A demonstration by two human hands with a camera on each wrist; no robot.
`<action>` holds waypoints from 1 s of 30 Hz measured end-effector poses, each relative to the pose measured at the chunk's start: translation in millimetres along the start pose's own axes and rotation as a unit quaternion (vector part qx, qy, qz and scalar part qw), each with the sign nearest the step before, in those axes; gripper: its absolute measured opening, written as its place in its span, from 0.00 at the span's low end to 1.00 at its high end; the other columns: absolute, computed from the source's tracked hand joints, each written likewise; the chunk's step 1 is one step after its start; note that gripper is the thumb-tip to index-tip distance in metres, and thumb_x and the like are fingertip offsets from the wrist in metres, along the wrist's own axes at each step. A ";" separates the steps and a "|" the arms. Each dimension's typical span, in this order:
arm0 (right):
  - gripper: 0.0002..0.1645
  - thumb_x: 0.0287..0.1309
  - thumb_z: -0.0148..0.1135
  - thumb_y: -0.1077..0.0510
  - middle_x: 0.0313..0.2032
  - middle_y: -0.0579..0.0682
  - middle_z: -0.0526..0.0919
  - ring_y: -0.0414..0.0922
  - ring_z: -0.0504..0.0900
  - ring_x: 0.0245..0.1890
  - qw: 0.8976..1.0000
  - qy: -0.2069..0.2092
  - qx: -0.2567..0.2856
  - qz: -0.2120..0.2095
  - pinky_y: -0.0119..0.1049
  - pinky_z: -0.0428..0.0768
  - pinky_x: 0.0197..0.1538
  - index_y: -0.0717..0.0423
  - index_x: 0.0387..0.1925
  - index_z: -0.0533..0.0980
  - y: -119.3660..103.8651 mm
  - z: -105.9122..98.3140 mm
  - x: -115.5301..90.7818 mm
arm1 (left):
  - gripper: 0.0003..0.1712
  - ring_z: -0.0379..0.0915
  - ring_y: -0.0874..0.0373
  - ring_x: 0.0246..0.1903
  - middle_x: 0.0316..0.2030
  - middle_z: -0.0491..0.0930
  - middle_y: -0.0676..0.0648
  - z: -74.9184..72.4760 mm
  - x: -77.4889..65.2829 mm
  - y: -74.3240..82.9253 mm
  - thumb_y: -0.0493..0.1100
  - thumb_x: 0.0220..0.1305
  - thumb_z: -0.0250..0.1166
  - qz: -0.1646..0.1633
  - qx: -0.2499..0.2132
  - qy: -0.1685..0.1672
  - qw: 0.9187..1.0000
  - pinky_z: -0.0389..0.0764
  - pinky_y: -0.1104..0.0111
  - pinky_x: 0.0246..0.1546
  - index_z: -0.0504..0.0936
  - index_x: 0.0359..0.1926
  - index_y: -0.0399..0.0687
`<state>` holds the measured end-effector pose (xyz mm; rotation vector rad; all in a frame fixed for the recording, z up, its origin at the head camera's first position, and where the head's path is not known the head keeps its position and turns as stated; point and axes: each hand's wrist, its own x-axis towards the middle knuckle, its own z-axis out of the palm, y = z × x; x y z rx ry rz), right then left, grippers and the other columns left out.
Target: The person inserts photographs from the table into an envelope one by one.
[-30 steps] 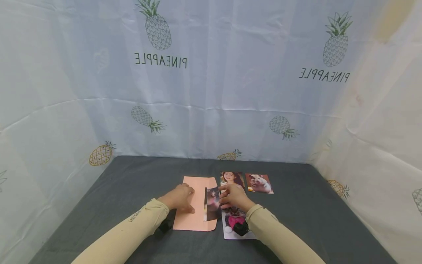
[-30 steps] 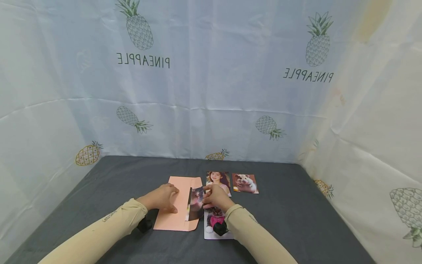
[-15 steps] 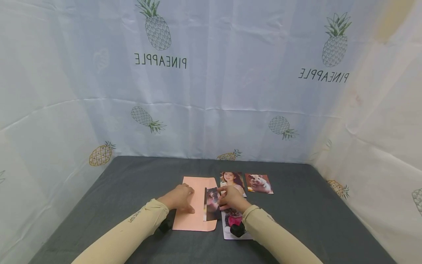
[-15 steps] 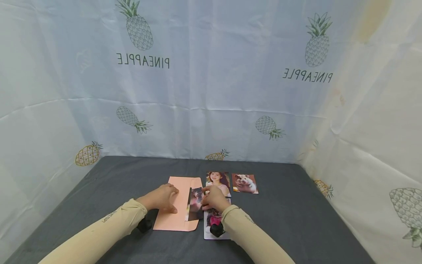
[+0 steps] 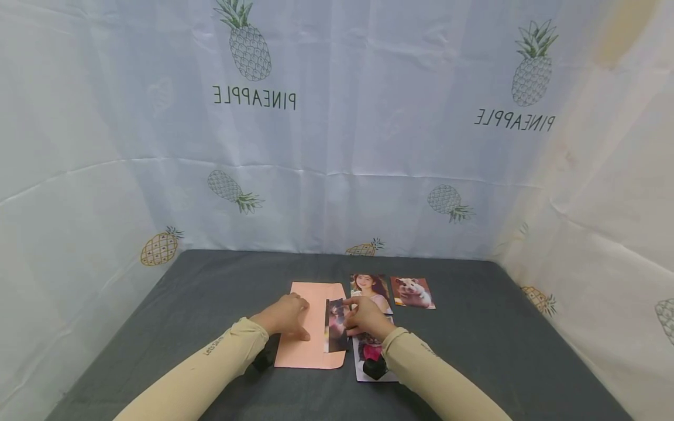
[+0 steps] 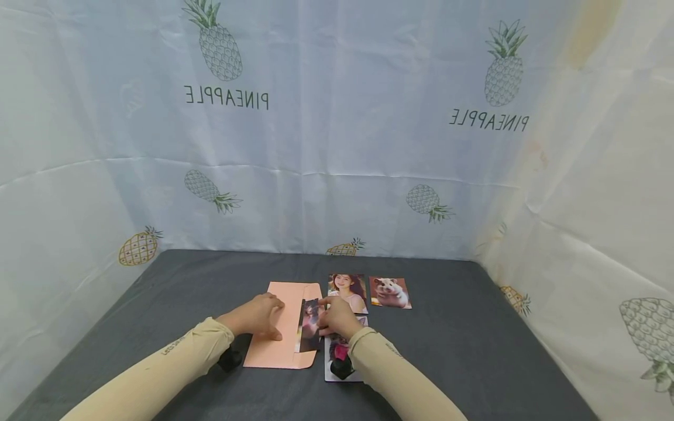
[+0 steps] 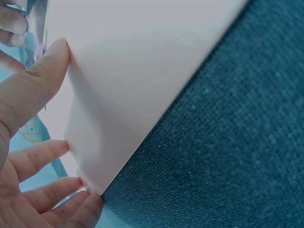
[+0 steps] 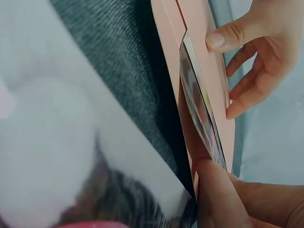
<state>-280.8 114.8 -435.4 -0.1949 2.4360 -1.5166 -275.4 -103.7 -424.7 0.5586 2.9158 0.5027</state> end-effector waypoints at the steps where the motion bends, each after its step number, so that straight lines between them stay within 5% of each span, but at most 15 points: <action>1: 0.32 0.49 0.56 0.80 0.27 0.60 0.79 0.41 0.79 0.18 1.000 0.000 0.001 0.002 0.38 0.85 0.27 0.72 0.60 0.69 -0.6 0.3 -0.4 | 0.40 0.68 0.40 0.59 0.56 0.74 0.37 -0.1 0.0 -0.1 0.51 0.40 0.81 0.000 0.000 0.000 1.000 0.70 0.49 0.61 0.79 0.54 0.35; 30: 0.32 0.51 0.60 0.78 0.27 0.58 0.79 0.40 0.80 0.19 1.000 0.000 0.015 0.013 0.37 0.85 0.28 0.70 0.61 0.68 -7.6 16.8 0.2 | 0.41 0.69 0.43 0.58 0.55 0.74 0.38 -0.1 1.6 0.3 0.52 0.40 0.81 -0.016 0.001 -0.014 1.000 0.71 0.51 0.61 0.78 0.55 0.37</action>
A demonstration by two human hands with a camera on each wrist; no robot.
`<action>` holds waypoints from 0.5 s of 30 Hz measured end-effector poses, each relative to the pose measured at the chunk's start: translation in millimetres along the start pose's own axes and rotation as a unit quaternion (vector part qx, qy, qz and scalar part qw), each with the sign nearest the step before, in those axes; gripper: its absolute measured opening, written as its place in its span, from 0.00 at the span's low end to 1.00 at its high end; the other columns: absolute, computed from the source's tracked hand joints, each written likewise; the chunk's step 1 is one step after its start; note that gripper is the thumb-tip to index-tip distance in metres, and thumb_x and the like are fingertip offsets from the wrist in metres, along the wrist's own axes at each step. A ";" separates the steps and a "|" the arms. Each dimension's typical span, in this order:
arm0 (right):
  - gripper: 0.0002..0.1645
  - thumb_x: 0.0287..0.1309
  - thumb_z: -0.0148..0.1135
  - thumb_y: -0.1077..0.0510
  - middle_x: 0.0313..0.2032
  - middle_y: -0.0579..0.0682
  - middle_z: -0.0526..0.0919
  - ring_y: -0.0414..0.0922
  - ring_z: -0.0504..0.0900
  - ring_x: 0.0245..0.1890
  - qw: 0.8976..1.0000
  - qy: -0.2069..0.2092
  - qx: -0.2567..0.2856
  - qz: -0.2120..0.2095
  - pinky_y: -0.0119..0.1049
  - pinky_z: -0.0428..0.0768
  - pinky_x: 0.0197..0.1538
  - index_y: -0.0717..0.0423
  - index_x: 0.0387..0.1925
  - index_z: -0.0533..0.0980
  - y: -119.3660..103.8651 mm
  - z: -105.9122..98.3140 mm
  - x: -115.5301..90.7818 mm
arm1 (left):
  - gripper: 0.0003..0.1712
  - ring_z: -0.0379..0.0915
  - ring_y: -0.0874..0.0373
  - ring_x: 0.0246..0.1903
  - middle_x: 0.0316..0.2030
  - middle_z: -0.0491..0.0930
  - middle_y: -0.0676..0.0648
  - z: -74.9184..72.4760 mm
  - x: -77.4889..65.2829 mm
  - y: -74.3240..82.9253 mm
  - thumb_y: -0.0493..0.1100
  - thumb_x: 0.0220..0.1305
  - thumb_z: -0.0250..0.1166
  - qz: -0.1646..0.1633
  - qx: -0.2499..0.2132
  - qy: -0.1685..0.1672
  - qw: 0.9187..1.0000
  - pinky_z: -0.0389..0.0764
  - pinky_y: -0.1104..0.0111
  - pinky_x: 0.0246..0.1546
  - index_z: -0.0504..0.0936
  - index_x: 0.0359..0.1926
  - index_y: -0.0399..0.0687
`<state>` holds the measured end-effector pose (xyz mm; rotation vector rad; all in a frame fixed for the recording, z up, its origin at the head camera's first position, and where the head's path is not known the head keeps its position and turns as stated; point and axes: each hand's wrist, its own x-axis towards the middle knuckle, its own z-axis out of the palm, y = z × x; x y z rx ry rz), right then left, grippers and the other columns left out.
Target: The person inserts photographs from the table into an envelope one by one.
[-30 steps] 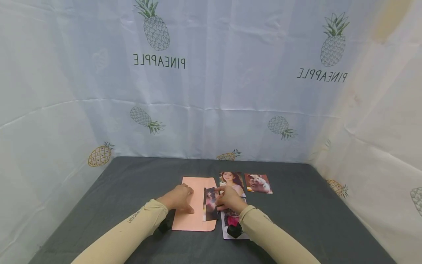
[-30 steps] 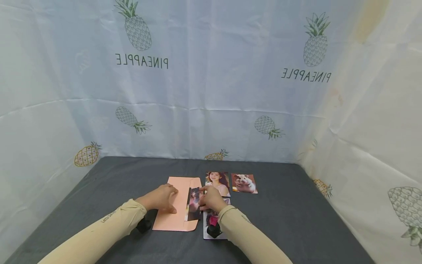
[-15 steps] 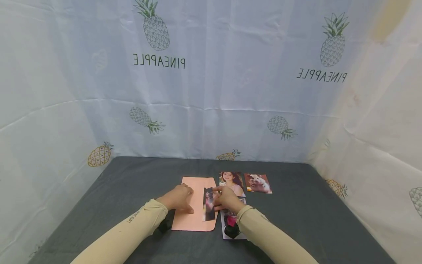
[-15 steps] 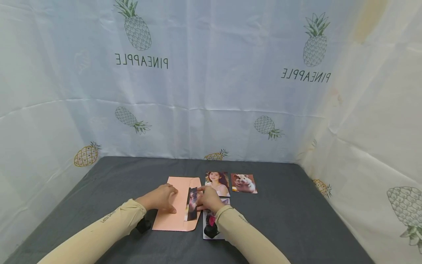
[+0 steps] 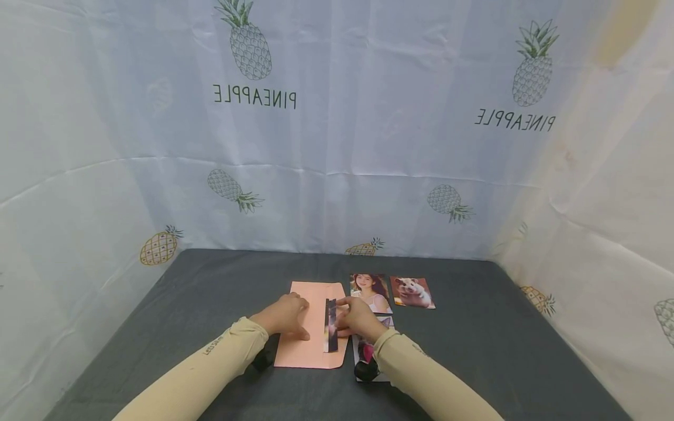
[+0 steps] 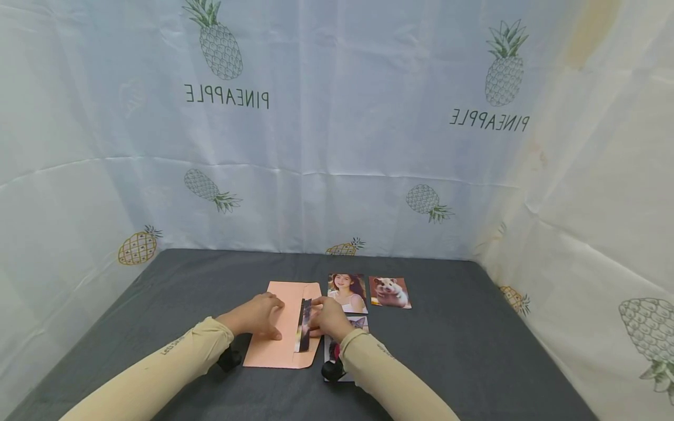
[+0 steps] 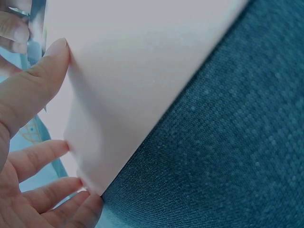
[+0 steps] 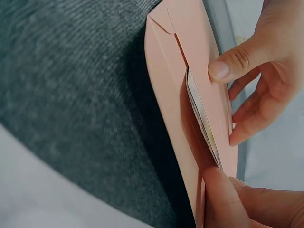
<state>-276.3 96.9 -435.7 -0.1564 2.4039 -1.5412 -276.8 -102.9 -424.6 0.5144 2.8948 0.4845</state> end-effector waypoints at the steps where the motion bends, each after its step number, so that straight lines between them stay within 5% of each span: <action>1: 0.32 0.51 0.60 0.78 0.28 0.59 0.79 0.40 0.80 0.19 1.000 0.000 0.003 0.002 0.37 0.85 0.28 0.70 0.61 0.68 -0.5 0.4 -0.2 | 0.41 0.69 0.43 0.57 0.55 0.74 0.38 -0.2 0.0 0.1 0.52 0.40 0.81 0.000 0.000 0.000 1.000 0.71 0.51 0.61 0.78 0.55 0.37; 15: 0.32 0.50 0.63 0.77 0.28 0.56 0.79 0.41 0.80 0.20 1.000 -0.006 0.015 0.013 0.39 0.85 0.27 0.71 0.59 0.69 -3.1 5.3 -4.0 | 0.41 0.70 0.43 0.56 0.54 0.75 0.38 -0.6 -0.4 -0.7 0.52 0.40 0.81 0.005 0.001 0.004 1.000 0.72 0.52 0.60 0.78 0.54 0.36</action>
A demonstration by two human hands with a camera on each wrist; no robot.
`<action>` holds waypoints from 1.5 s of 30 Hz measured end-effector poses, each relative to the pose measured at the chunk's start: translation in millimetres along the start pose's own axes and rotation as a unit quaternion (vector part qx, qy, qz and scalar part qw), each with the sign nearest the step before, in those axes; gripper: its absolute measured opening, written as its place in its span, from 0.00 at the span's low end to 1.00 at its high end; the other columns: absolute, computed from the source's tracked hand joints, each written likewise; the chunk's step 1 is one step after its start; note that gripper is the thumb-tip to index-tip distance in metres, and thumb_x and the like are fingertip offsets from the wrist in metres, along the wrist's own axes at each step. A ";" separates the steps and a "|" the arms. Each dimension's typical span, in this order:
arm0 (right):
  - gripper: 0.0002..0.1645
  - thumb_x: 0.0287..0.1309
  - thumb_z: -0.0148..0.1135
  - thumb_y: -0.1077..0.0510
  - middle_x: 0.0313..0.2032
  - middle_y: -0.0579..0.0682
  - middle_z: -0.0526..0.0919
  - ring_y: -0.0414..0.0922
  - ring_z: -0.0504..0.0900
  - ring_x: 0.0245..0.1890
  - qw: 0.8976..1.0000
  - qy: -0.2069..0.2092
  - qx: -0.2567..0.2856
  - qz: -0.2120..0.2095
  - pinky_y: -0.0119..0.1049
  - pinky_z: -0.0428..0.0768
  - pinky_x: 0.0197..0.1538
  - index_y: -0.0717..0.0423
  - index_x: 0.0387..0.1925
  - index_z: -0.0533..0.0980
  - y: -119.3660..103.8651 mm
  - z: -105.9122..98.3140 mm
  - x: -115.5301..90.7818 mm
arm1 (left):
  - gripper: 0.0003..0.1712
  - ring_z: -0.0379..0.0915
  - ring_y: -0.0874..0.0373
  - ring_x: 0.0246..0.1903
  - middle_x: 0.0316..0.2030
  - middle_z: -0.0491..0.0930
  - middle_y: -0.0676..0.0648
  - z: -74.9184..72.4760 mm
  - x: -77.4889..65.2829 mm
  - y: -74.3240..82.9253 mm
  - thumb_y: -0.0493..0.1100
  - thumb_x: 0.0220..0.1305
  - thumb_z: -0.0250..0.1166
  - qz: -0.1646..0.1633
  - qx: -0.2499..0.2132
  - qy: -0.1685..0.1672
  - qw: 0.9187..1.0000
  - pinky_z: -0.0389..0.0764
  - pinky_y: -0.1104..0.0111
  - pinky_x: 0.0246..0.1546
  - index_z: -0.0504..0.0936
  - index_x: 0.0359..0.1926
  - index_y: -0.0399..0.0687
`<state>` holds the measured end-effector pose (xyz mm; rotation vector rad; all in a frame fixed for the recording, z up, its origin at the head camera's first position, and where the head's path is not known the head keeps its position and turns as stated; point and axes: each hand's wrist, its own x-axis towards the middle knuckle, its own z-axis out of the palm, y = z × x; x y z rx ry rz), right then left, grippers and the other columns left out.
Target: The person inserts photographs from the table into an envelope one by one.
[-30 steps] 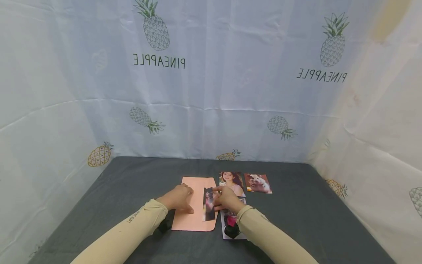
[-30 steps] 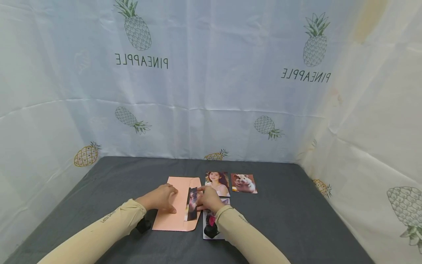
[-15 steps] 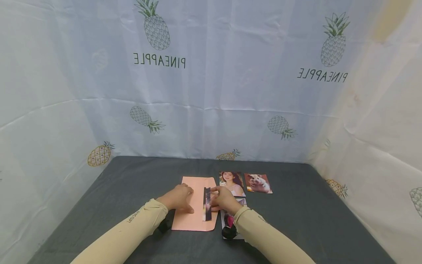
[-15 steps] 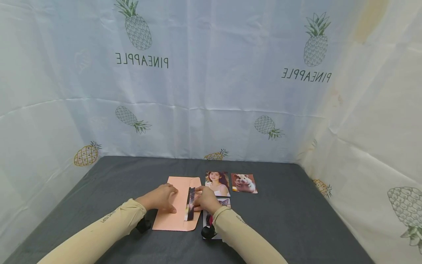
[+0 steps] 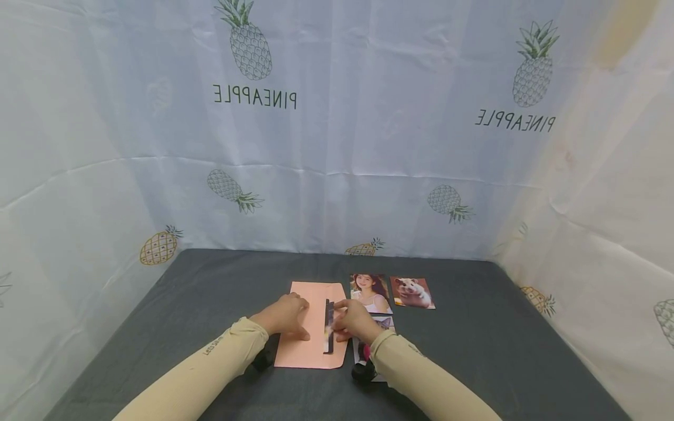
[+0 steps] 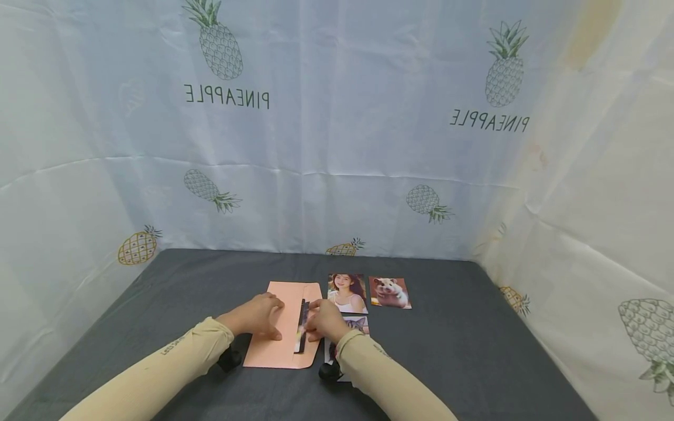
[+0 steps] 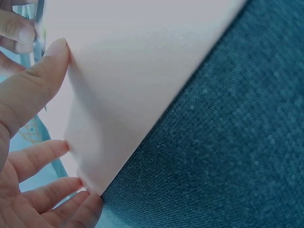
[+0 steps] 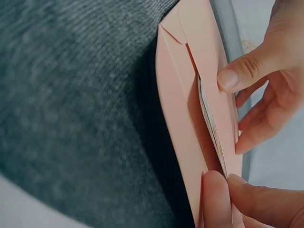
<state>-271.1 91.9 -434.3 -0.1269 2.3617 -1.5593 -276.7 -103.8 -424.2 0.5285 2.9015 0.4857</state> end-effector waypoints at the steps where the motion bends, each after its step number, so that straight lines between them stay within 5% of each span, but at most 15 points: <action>1: 0.32 0.50 0.63 0.76 0.28 0.55 0.79 0.41 0.80 0.20 1.000 0.000 -0.004 0.000 0.38 0.85 0.27 0.71 0.59 0.69 -0.5 0.2 -0.3 | 0.41 0.70 0.43 0.56 0.54 0.74 0.38 -0.1 -0.1 0.3 0.52 0.40 0.81 0.000 -0.001 0.000 1.000 0.72 0.52 0.60 0.78 0.54 0.36; 45: 0.34 0.46 0.68 0.75 0.26 0.53 0.80 0.41 0.77 0.18 0.999 0.002 -0.046 0.008 0.35 0.82 0.22 0.66 0.58 0.69 -0.8 6.3 5.1 | 0.41 0.69 0.42 0.57 0.55 0.74 0.37 0.6 -0.1 -0.1 0.51 0.40 0.81 -0.005 -0.007 0.000 1.000 0.72 0.50 0.60 0.78 0.54 0.36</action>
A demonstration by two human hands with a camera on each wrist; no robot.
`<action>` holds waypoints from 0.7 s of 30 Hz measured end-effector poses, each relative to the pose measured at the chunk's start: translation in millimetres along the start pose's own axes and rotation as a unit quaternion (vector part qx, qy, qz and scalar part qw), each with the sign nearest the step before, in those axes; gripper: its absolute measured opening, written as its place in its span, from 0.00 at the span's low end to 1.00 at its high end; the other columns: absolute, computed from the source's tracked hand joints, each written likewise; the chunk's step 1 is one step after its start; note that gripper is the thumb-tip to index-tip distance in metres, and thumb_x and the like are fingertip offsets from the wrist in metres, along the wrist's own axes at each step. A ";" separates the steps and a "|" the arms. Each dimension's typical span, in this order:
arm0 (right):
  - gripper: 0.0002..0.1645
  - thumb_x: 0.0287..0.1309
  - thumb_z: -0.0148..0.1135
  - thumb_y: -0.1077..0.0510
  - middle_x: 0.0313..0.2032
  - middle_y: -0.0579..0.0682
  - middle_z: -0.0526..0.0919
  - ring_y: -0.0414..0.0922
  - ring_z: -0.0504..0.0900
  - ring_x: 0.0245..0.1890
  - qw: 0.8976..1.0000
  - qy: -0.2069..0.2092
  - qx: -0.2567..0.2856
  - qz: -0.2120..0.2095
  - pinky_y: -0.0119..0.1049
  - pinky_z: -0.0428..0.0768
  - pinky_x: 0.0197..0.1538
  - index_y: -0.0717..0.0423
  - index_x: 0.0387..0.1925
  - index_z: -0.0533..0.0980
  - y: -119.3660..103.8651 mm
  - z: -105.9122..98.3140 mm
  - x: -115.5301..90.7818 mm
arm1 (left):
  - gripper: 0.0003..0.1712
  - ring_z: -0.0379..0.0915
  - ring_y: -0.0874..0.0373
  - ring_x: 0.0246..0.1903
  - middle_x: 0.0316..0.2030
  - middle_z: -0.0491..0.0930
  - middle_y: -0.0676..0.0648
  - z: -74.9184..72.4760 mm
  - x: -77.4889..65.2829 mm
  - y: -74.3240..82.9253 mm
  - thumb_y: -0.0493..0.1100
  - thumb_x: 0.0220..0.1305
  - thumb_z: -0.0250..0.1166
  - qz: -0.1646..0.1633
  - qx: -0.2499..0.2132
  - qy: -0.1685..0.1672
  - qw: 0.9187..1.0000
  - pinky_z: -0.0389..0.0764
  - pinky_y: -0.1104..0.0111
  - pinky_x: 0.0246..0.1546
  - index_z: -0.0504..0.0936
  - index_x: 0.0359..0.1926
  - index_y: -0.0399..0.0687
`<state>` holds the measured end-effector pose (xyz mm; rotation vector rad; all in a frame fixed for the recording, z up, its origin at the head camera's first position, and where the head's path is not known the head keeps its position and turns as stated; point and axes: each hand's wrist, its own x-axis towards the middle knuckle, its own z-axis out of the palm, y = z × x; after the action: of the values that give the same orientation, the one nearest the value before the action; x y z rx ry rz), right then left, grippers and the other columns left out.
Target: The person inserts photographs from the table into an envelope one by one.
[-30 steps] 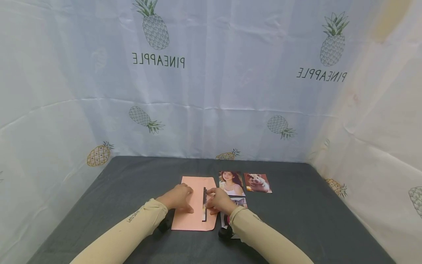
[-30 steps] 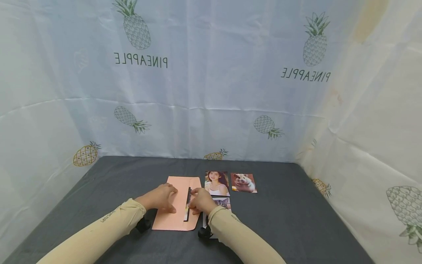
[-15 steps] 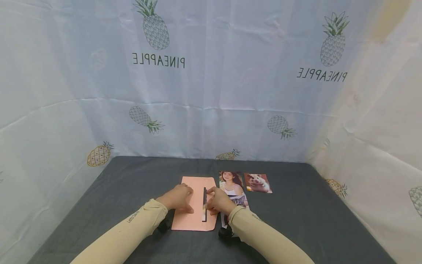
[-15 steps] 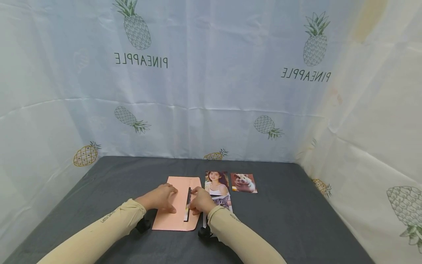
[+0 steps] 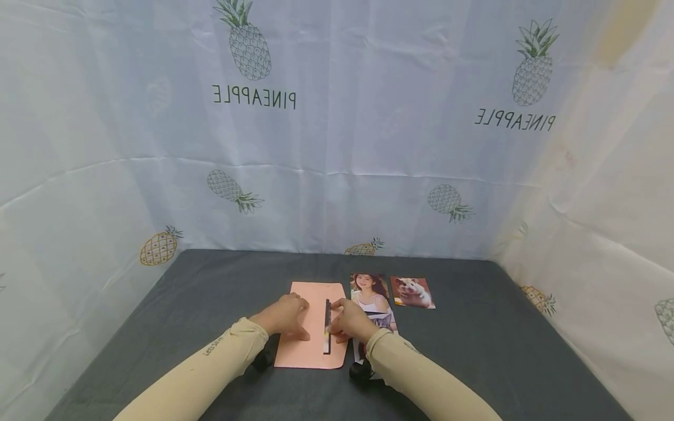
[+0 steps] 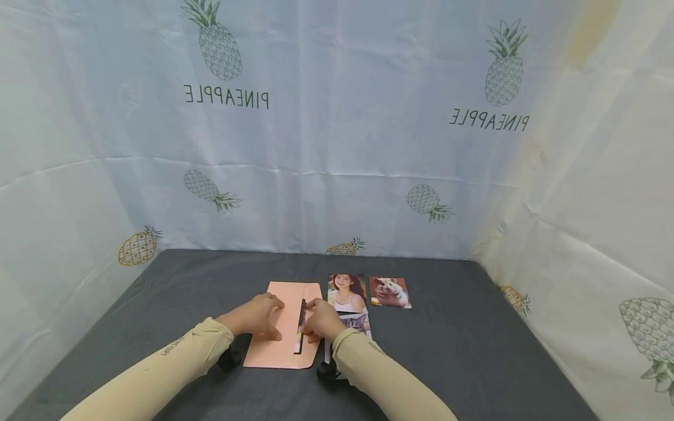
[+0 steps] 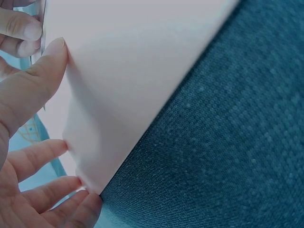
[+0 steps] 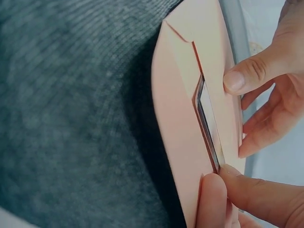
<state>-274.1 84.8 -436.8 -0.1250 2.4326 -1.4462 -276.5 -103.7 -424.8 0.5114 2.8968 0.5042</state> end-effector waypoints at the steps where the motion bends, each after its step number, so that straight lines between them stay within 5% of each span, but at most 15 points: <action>1: 0.34 0.46 0.68 0.75 0.25 0.53 0.80 0.41 0.77 0.18 1.000 -0.002 0.001 -0.001 0.35 0.83 0.22 0.66 0.58 0.69 -0.2 -0.4 -0.5 | 0.40 0.69 0.42 0.57 0.55 0.74 0.37 0.0 -0.1 0.1 0.51 0.40 0.81 0.000 -0.001 0.000 1.000 0.72 0.51 0.60 0.78 0.54 0.36; 13: 0.31 0.50 0.61 0.76 0.29 0.56 0.82 0.43 0.82 0.22 0.999 -0.024 0.038 -0.014 0.40 0.85 0.27 0.68 0.58 0.69 -3.5 -8.5 -5.4 | 0.41 0.69 0.42 0.58 0.55 0.74 0.38 0.3 -0.2 -0.1 0.52 0.40 0.81 0.001 0.000 -0.002 1.000 0.71 0.50 0.60 0.78 0.54 0.37; 21: 0.29 0.53 0.66 0.68 0.37 0.58 0.81 0.45 0.81 0.30 0.999 -0.016 0.018 -0.031 0.41 0.85 0.33 0.64 0.58 0.72 -11.2 -27.7 -9.8 | 0.41 0.69 0.42 0.58 0.55 0.74 0.38 -0.5 -1.1 0.5 0.51 0.39 0.81 0.004 -0.004 0.001 1.000 0.72 0.50 0.60 0.78 0.54 0.36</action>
<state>-274.2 105.0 -412.7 -0.2141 2.3956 -1.5025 -275.5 -103.9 -424.0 0.5224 2.8946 0.5174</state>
